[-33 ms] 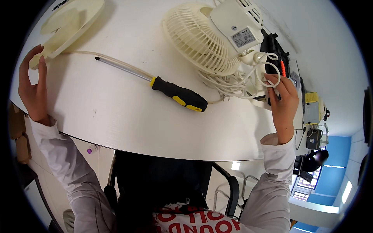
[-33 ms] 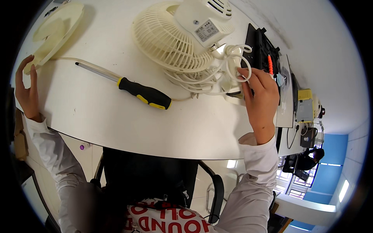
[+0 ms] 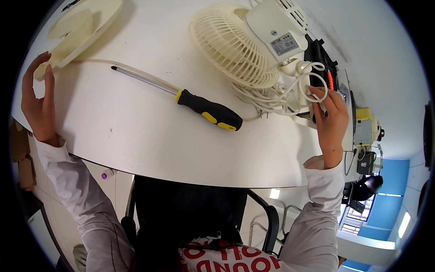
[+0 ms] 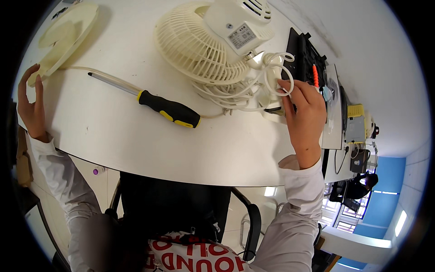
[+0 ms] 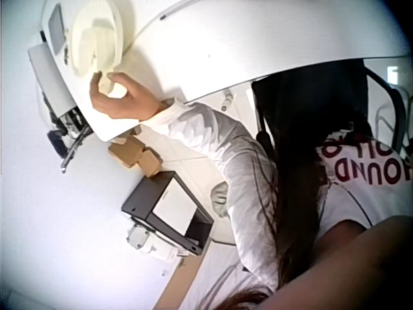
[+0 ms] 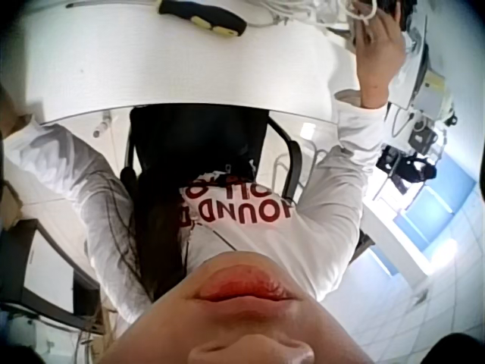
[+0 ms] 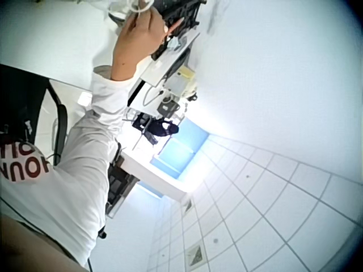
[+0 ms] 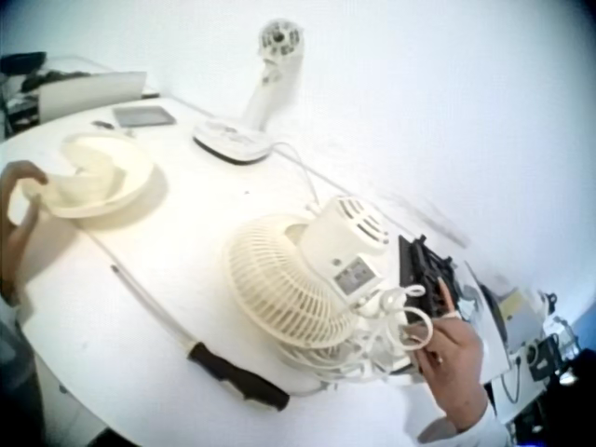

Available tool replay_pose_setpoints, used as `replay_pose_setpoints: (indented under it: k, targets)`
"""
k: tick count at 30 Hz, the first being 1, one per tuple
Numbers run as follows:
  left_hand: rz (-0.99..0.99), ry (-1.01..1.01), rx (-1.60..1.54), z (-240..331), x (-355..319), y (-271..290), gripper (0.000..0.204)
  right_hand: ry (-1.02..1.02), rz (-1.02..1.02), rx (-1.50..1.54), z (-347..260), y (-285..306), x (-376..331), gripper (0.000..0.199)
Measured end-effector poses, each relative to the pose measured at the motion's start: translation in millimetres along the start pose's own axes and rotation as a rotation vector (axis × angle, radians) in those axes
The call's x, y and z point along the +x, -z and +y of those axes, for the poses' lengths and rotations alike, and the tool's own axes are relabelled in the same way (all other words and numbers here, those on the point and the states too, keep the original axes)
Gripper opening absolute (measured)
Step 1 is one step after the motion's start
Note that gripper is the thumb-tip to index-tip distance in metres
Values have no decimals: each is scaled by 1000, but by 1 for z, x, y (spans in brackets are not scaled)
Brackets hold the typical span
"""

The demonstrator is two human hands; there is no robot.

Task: The person assembles a white table fan by attaching the base, mounting the motor housing, and securing the front grille. They use a screwdriver to tighten screws and align components on a white desk.

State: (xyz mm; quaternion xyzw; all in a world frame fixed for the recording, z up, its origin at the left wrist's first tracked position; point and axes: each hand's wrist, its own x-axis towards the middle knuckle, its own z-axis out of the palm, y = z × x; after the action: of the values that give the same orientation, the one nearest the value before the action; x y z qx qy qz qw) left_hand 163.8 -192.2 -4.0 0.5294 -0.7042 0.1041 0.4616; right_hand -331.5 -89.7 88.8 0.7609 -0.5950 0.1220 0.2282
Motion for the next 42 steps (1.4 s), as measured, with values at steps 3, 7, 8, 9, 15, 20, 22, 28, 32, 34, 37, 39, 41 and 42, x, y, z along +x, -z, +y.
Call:
replay_pose_setpoints:
  k: [3,7,8,9,15,20,22,28,32,34,37,39,41,42]
  targets:
    - [6,-18,-5,-1,1,1,24,-2,-13,-77,1,2,-1,22]
    - [-8,4,-2,-3,0,1,25,-44,5,-47,-4,-3,4,24]
    - [-4,4,-5,-2,0,1,25,-49,23,-7,-4,-5,5,25]
    - [-6,-2,1,-3,0,1,25,-54,39,32,-4,-7,5,26]
    - [-18,-41,33,-9,0,2,24,-18,-5,20,2,-7,2,28]
    - [-3,-23,22,-9,-1,3,22,32,7,-57,4,-4,-1,27]
    - [16,-24,30,-9,-1,2,21,15,-4,-98,6,-4,-2,28]
    - [8,-25,26,-9,-1,2,21,-36,20,-59,3,-3,0,28]
    - [5,-74,58,-10,0,3,21,11,21,19,7,-6,0,28]
    - [7,-57,42,-10,0,2,20,11,-13,-12,11,-7,-2,29]
    - [6,-39,39,-11,-1,2,20,-62,-69,-80,13,-8,-2,30]
    - [6,-30,34,-11,-1,2,20,-107,-100,-102,13,-10,0,28]
    - [5,-21,17,-12,-2,2,20,-99,-38,7,2,-6,5,27]
    - [4,-29,18,-12,-2,2,20,-94,-8,62,-2,-4,7,26]
